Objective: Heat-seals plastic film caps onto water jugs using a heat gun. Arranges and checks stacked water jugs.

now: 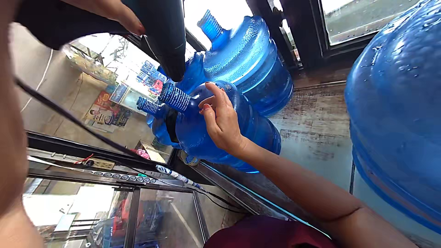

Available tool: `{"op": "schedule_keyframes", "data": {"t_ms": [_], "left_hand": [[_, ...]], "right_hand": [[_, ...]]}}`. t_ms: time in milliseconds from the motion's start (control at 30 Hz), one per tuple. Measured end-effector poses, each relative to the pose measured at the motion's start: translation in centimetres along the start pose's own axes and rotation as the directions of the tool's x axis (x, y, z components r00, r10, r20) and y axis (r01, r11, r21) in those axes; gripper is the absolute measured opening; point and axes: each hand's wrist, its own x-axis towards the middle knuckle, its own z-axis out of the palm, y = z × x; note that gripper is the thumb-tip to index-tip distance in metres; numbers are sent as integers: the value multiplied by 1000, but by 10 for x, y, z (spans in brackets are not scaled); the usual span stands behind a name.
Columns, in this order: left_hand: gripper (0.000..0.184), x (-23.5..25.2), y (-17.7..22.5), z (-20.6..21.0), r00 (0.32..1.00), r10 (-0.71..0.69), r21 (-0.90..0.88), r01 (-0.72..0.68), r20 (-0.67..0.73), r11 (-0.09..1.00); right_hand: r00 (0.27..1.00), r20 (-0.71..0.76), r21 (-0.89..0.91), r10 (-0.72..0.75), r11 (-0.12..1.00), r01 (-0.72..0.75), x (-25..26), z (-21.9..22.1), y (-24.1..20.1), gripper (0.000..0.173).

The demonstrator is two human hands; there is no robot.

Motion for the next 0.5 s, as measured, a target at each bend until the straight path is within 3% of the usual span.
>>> {"op": "schedule_keyframes", "data": {"t_ms": [100, 233, 367, 500], "left_hand": [[34, 10, 16, 9, 983, -185, -79, 183, -12, 980], [44, 24, 35, 21, 914, -374, 4, 378, 157, 926], [39, 21, 44, 27, 912, -356, 54, 352, 204, 934], [48, 2, 34, 25, 959, -259, -45, 265, 118, 963]], "right_hand": [[1000, 13, -9, 15, 1000, -15, 1, -1, 0, 51], [1000, 6, -2, 22, 1000, -22, 1, -1, 0, 52], [999, 16, 9, 34, 999, -34, 1, 0, 0, 52], [999, 11, 12, 31, 999, -31, 0, 1, 1, 51]]}}
